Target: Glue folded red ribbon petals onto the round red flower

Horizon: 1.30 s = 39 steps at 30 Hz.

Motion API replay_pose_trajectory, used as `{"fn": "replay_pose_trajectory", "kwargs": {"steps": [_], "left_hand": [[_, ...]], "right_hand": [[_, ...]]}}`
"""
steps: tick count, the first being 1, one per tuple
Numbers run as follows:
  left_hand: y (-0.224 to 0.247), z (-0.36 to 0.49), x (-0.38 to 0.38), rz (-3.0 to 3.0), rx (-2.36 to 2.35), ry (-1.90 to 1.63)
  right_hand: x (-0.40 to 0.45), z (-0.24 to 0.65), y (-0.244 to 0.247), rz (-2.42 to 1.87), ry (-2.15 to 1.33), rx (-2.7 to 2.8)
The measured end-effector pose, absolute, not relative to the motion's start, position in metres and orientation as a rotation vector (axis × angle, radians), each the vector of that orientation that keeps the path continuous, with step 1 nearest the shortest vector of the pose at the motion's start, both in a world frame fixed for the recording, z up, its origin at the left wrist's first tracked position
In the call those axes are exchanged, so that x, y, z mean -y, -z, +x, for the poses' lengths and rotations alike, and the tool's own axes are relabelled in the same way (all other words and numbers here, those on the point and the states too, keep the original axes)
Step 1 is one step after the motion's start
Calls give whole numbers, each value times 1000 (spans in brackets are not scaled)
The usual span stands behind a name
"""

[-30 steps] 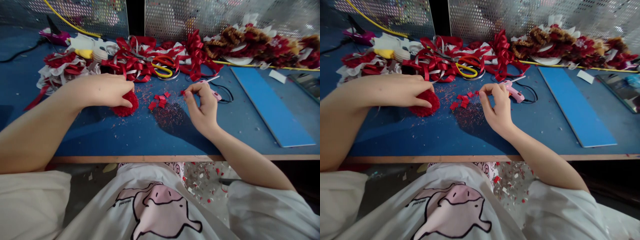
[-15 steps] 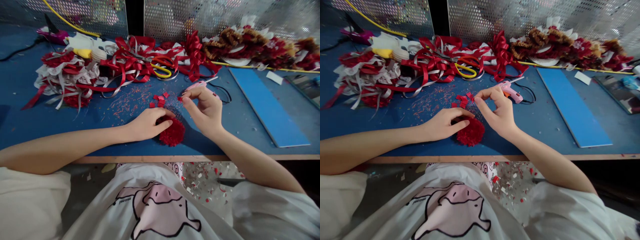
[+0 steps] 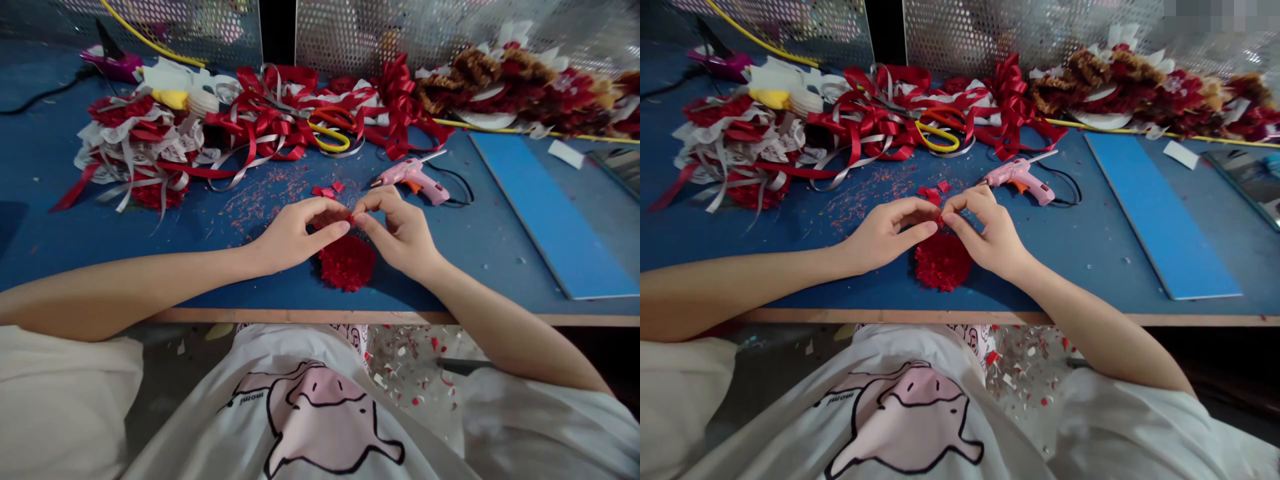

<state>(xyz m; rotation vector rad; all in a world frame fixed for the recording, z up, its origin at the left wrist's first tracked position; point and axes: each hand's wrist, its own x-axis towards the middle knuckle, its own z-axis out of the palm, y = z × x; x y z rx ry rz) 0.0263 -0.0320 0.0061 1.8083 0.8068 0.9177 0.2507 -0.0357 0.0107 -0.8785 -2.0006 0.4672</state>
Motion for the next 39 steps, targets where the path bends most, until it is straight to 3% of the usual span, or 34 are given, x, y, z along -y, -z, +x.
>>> {"fn": "replay_pose_trajectory", "kwargs": {"steps": [9, 18, 25, 29, 33, 36, 39], "left_hand": [[-9, 24, 32, 1795, -875, -874], [-13, 26, 29, 1725, -1000, -999], [-14, 25, 31, 1702, -994, -1044], [-13, 24, 32, 1754, -1039, -1075], [-11, 24, 33, 1822, -1078, -1068], [-11, 25, 33, 1847, -1082, -1045], [-10, 25, 33, 1851, -1088, -1042]], "right_hand": [[32, 257, -15, -902, -434, 2064], [33, 284, -27, -804, -560, 2694], [28, 277, -13, -842, -353, 2555], [19, 282, -12, -1078, -158, 2312], [9, 298, -19, -1760, 181, 1904], [-2, 313, -19, -2101, 167, 1897], [-16, 327, -14, -2150, 69, 2013]]}}
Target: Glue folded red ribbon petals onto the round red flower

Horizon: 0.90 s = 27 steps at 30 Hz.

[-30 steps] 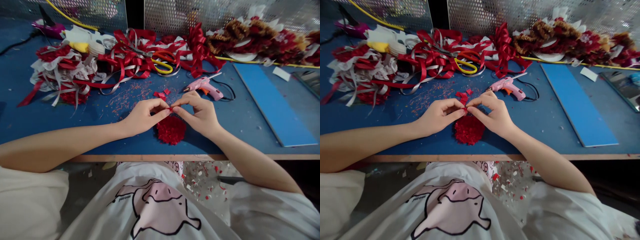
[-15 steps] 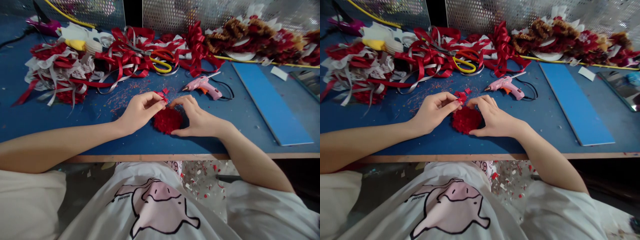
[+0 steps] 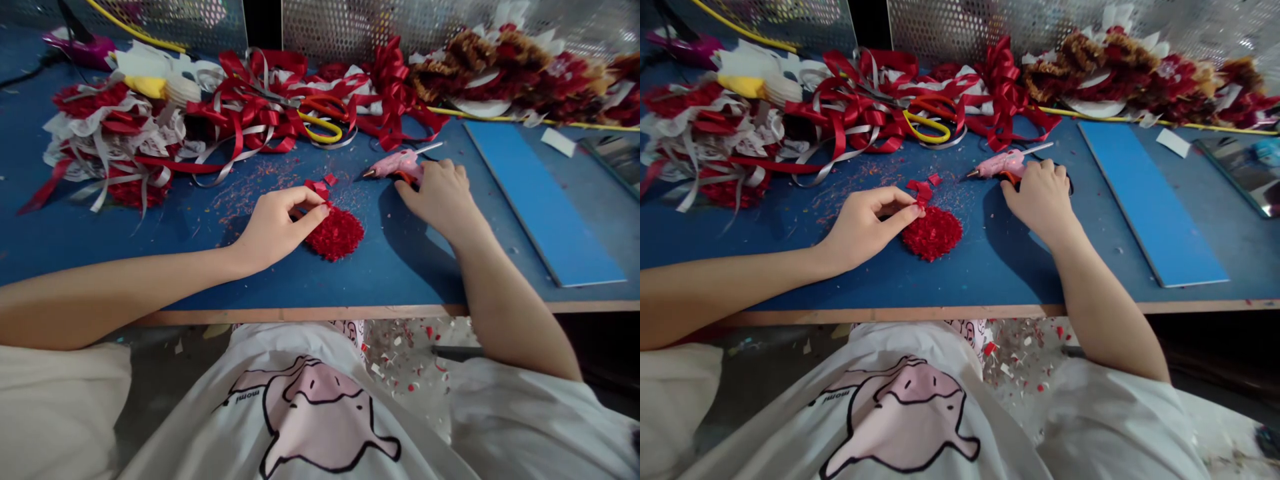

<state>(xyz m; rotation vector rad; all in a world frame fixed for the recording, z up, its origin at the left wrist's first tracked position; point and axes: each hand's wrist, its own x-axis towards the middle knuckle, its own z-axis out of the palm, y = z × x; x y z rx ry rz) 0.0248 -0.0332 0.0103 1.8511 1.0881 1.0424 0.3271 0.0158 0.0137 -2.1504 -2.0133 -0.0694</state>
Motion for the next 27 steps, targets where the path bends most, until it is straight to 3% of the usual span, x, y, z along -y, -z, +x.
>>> {"fn": "replay_pose_trajectory", "kwargs": {"steps": [20, 27], "left_hand": [[-7, 21, 39, 2495, -956, -772], [-2, 18, 42, 2532, -846, -941]], "right_hand": [[-16, 315, -22, -1717, 34, 1692], [-20, 317, -17, -1637, 47, 1650]]}}
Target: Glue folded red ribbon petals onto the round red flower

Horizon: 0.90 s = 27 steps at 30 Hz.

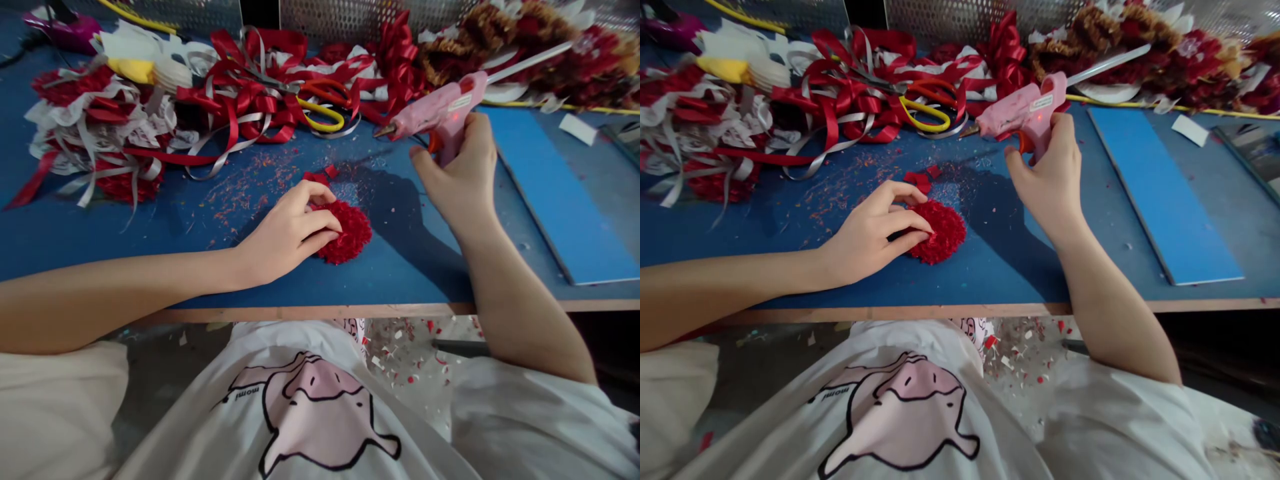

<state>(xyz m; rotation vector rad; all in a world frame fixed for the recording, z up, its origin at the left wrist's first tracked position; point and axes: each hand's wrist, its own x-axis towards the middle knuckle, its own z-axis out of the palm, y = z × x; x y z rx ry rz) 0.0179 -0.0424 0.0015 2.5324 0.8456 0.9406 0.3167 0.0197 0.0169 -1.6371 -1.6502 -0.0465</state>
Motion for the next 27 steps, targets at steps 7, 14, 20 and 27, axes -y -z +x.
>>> {"fn": "replay_pose_trajectory", "kwargs": {"steps": [7, 14, 20, 27], "left_hand": [[-5, 18, 39, 2369, -999, -1011], [-6, 21, 30, 2180, -1177, -930], [-10, 22, 31, 2292, -1155, -909], [-9, 22, 29, 2266, -1108, -840]], "right_hand": [[-25, 322, -12, -1609, 71, 1654], [-13, 316, -21, -1451, 84, 1854], [2, 309, -19, -1357, 36, 2200], [-1, 310, -13, -1252, 227, 2332]]}}
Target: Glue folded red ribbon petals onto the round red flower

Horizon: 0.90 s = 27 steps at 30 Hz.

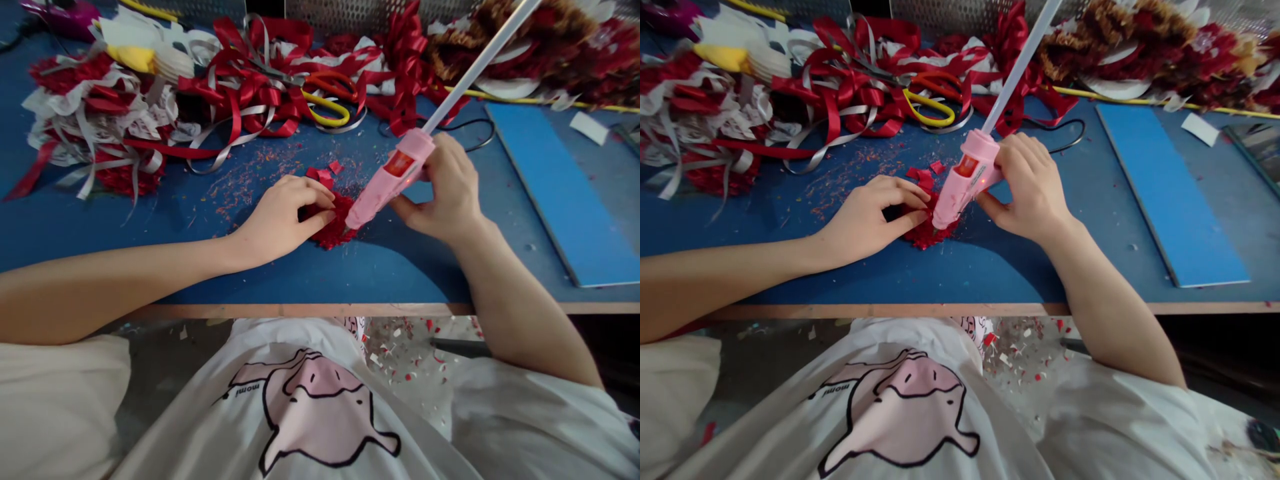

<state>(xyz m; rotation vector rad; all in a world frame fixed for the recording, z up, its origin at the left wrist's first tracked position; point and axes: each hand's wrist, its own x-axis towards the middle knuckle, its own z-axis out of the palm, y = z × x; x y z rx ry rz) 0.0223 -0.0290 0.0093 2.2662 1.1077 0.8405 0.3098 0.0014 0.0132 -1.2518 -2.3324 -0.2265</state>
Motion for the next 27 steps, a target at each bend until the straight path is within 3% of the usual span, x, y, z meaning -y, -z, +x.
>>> {"fn": "replay_pose_trajectory", "kwargs": {"steps": [10, 16, 22, 27], "left_hand": [[-5, 21, 25, 2281, -1071, -826], [-4, 20, 27, 2301, -1066, -857], [-4, 20, 26, 2312, -1064, -846], [-5, 21, 26, 2313, -1070, -816]], "right_hand": [[1, 313, -16, -947, 402, 2370], [6, 313, -18, -1070, 359, 2347], [6, 313, -16, -849, 547, 2311], [6, 313, -15, -905, 464, 2305]]}}
